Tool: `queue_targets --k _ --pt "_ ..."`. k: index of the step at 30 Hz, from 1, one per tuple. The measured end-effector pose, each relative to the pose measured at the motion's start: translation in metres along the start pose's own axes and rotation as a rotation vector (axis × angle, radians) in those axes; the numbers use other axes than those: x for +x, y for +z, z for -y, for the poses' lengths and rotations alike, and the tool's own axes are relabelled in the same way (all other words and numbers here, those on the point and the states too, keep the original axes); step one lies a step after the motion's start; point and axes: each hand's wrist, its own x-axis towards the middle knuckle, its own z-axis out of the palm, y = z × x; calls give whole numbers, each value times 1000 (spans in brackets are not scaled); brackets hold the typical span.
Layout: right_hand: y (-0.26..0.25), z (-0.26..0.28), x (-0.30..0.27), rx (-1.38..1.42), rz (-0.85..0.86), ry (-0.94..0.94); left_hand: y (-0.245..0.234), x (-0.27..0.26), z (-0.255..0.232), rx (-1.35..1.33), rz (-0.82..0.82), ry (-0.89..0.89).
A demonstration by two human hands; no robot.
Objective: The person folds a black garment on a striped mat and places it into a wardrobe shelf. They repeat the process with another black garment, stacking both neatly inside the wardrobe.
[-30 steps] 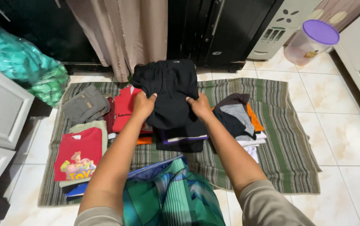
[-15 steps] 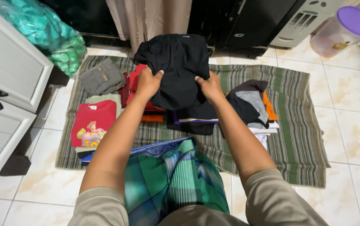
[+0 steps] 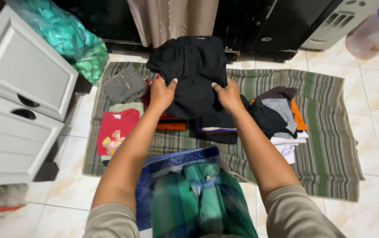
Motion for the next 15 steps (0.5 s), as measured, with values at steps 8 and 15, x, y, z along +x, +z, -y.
queue_targets --k 8,15 --pt "-10 76 2 -37 33 10 -42 -5 -86 98 -59 -41" --pt "-46 186 -10 -79 61 -90 -85 -30 -180 104 -192 -45"
